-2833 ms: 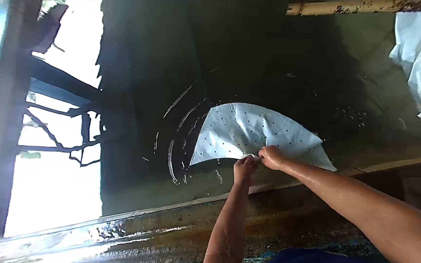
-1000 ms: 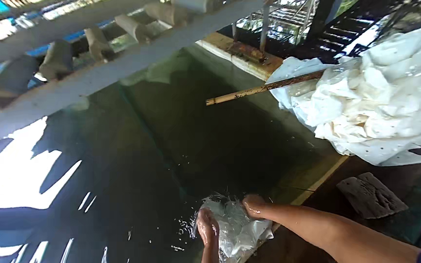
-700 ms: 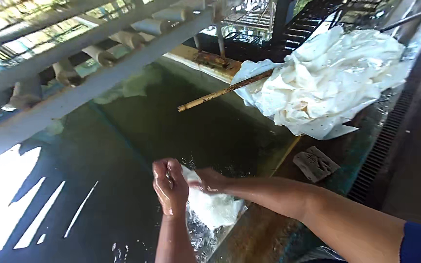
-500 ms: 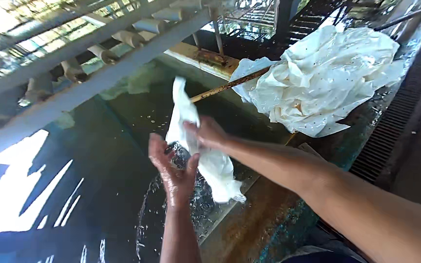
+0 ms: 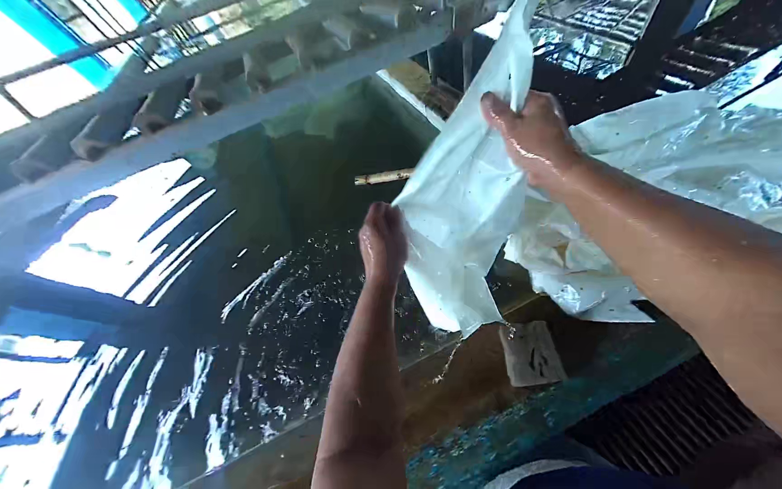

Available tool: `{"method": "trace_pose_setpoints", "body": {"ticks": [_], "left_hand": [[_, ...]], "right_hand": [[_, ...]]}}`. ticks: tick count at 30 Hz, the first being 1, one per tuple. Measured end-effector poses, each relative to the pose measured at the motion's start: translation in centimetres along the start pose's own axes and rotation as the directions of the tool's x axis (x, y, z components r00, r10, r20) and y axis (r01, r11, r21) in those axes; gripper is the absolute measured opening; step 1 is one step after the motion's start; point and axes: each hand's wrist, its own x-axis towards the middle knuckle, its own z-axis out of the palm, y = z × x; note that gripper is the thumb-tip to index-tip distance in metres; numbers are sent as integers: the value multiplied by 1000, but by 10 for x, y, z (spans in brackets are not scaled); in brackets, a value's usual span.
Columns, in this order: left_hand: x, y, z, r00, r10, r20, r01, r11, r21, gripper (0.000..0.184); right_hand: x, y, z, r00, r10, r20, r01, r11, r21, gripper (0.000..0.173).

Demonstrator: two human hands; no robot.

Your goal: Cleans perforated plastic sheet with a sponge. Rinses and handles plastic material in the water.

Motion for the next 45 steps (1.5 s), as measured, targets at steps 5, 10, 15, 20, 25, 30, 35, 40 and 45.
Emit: {"method": "trace_pose_setpoints", "body": {"ticks": [5,10,15,20,25,30,35,40,45], "left_hand": [[19,49,8,986,18,-167,-5,997,74,32],[30,116,25,940,246,-237,-226,968,109,33],[28,207,87,727,638,-254,-679,722,-130,26],[7,234,209,517,641,568,-732,675,-95,63],[9,173,329,467,290,835,-637,765,91,69],[40,195,319,272,191,943,-545,838,-13,63],[145,205,284,662,307,684,-324,940,-108,27],[237,144,322,764,27,645,-335,871,360,31],[257,83,371,775,-142,615,-310,763,567,41]], "right_hand": [[22,40,-85,997,72,-22,-71,996,50,42],[27,58,-158,988,67,-136,-55,994,91,43],[29,94,-252,863,306,-403,-289,952,103,63],[-22,176,-334,672,726,-147,-688,538,-488,47],[-55,196,-351,795,385,469,-197,895,-401,16],[12,260,-315,983,-51,177,127,883,-452,59],[12,340,-271,856,355,376,14,711,-703,100],[-7,363,-268,930,179,322,83,751,-656,97],[-10,379,-260,970,50,238,105,797,-595,96]]}}
